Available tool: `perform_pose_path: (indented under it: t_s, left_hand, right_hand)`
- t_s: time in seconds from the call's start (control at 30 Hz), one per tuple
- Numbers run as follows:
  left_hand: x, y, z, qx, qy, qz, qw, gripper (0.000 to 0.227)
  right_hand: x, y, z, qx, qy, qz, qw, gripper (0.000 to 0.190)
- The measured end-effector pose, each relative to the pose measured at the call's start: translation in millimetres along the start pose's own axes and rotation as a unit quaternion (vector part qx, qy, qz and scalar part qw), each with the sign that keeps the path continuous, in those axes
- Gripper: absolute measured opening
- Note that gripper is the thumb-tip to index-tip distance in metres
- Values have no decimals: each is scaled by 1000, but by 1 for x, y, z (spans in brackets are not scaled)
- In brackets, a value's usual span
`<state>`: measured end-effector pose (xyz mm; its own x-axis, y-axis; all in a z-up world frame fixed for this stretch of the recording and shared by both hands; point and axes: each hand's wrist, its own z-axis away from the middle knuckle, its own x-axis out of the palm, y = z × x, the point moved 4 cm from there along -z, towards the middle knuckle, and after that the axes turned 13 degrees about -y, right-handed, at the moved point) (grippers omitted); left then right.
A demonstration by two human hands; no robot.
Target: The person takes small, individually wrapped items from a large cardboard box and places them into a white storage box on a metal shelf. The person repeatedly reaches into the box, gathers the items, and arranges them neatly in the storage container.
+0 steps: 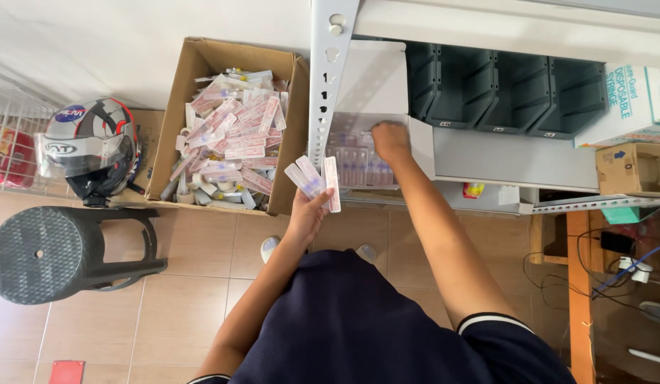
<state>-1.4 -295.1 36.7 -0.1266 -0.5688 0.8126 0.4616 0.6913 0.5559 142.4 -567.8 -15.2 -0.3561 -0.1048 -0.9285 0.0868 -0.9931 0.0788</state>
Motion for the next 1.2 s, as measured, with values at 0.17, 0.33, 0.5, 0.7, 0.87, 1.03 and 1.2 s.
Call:
perform_pose_path:
  t_s: [0.17,0.33,0.5,0.7,0.87,1.03,1.2]
  left_hand:
    - [-22,-2,-2,8,37,-21,999,42]
    - [-5,7,-3,4,19,-11,1000,42]
    - [4,5,-3,2,0,-1,1000,42]
    - [-8,0,-5,11,9,-37,999,39]
    - [-1,12,5,21,15,-6,1000,40]
    - [-19,7,6,27,34,-21,999,38]
    - [-22,11,7,42,34,-25,998,38]
  right_hand:
    - [-49,-2,28,46,3,-109,993,37]
    - [-45,23,22,12,-76,-358,930,49]
    - [-19,40,12,34,-84,-434,896,41]
    - [-66,-4,61,-77,225,-249,939,25]
    - [-54,-15,55,-52,300,-114,946,26]
    - [-31,-13,36,-42,289,-141,946,18]
    - [-18,-11,18,-30,266,-108,957,19]
